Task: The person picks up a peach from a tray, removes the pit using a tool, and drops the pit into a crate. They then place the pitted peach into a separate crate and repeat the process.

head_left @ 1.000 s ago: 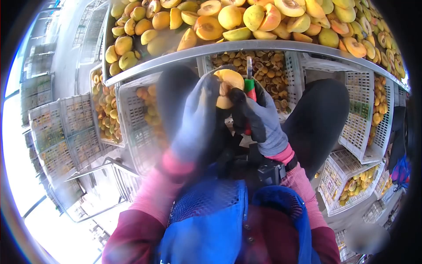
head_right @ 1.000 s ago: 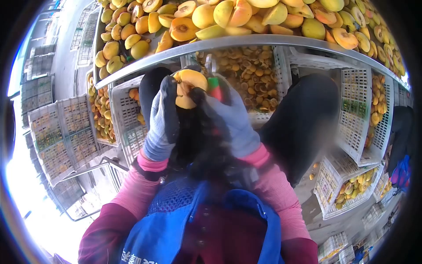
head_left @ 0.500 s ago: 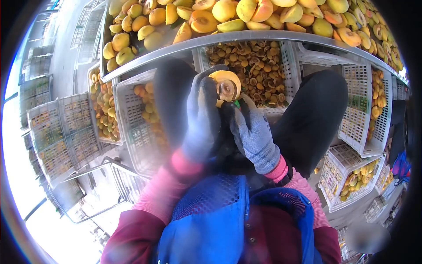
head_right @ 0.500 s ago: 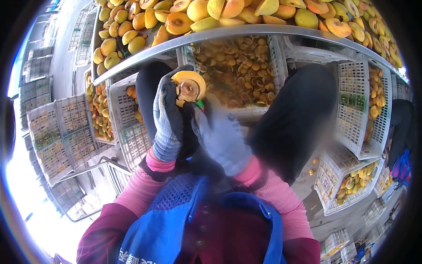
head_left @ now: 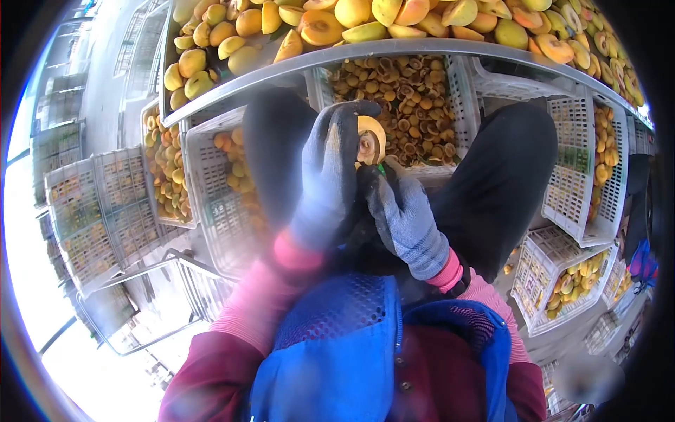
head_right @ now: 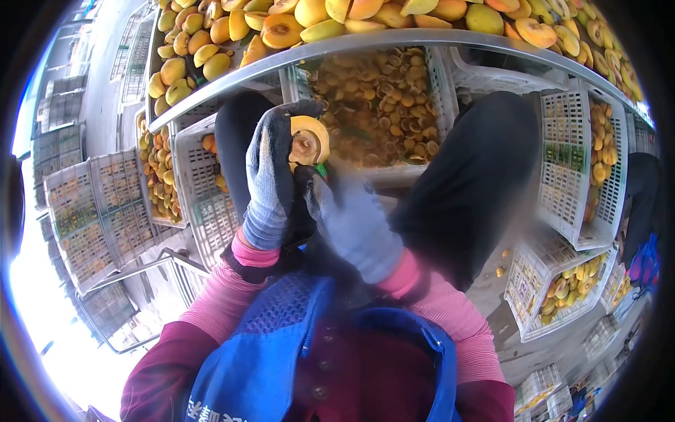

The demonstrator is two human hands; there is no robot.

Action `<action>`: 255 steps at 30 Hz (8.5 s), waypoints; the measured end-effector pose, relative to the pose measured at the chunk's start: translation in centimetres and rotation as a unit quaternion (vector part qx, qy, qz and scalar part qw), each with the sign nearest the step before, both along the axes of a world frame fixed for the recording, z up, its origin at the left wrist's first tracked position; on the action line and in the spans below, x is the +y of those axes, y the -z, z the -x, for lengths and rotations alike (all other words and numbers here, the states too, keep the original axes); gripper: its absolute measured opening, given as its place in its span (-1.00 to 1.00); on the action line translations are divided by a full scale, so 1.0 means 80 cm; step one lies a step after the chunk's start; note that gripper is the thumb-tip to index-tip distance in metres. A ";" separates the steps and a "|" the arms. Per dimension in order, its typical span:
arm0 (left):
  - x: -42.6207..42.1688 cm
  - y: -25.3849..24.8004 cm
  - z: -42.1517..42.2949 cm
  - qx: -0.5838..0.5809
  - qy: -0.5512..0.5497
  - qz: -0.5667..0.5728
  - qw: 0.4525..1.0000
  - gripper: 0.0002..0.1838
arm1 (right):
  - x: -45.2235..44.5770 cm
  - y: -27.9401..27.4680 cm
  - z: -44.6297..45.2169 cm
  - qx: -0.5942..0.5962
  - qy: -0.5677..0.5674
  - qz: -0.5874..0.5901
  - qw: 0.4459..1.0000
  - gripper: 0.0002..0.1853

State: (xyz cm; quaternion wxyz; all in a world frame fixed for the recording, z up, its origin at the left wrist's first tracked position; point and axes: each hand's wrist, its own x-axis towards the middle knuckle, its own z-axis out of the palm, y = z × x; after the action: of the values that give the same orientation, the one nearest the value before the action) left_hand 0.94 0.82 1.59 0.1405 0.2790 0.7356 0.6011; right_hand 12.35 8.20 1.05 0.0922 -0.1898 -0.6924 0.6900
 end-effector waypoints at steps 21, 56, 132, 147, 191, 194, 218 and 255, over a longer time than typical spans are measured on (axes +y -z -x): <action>-0.004 -0.018 0.010 -0.094 0.093 0.077 0.988 -0.71 | 0.026 -0.027 0.001 -0.152 -0.079 0.607 0.776 -0.60; -0.015 -0.005 -0.011 -0.345 -0.047 -0.030 0.937 -0.46 | 0.019 0.013 0.021 0.095 0.051 0.123 0.986 -0.58; 0.002 -0.003 0.022 0.252 0.003 0.115 0.961 -0.26 | 0.034 -0.018 0.043 0.048 0.060 -0.138 0.987 -0.83; 0.024 0.002 -0.013 -0.128 -0.175 -0.077 0.973 -0.74 | 0.010 -0.009 0.029 0.049 0.086 -0.150 0.984 -0.77; -0.123 -0.065 0.171 0.268 -0.197 0.426 0.841 -0.57 | 0.028 0.080 0.011 -0.024 -0.105 0.852 0.513 -0.51; -0.043 -0.054 0.229 0.234 -0.148 0.525 0.805 -0.54 | 0.031 0.076 0.019 -0.104 -0.054 0.788 0.604 -0.54; 0.005 -0.020 0.024 0.146 -0.049 0.116 0.981 -0.46 | -0.005 0.007 0.039 -0.020 0.013 0.194 0.981 -0.70; -0.008 0.020 -0.019 -0.248 -0.103 -0.067 0.961 -0.64 | 0.032 0.012 0.012 0.196 -0.223 0.862 0.411 -0.52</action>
State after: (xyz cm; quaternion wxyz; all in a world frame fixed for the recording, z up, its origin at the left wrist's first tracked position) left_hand 2.45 0.17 -0.03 0.2365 0.0529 0.6602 0.7109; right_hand 11.43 10.73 0.13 -0.1440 0.1318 0.2856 0.9383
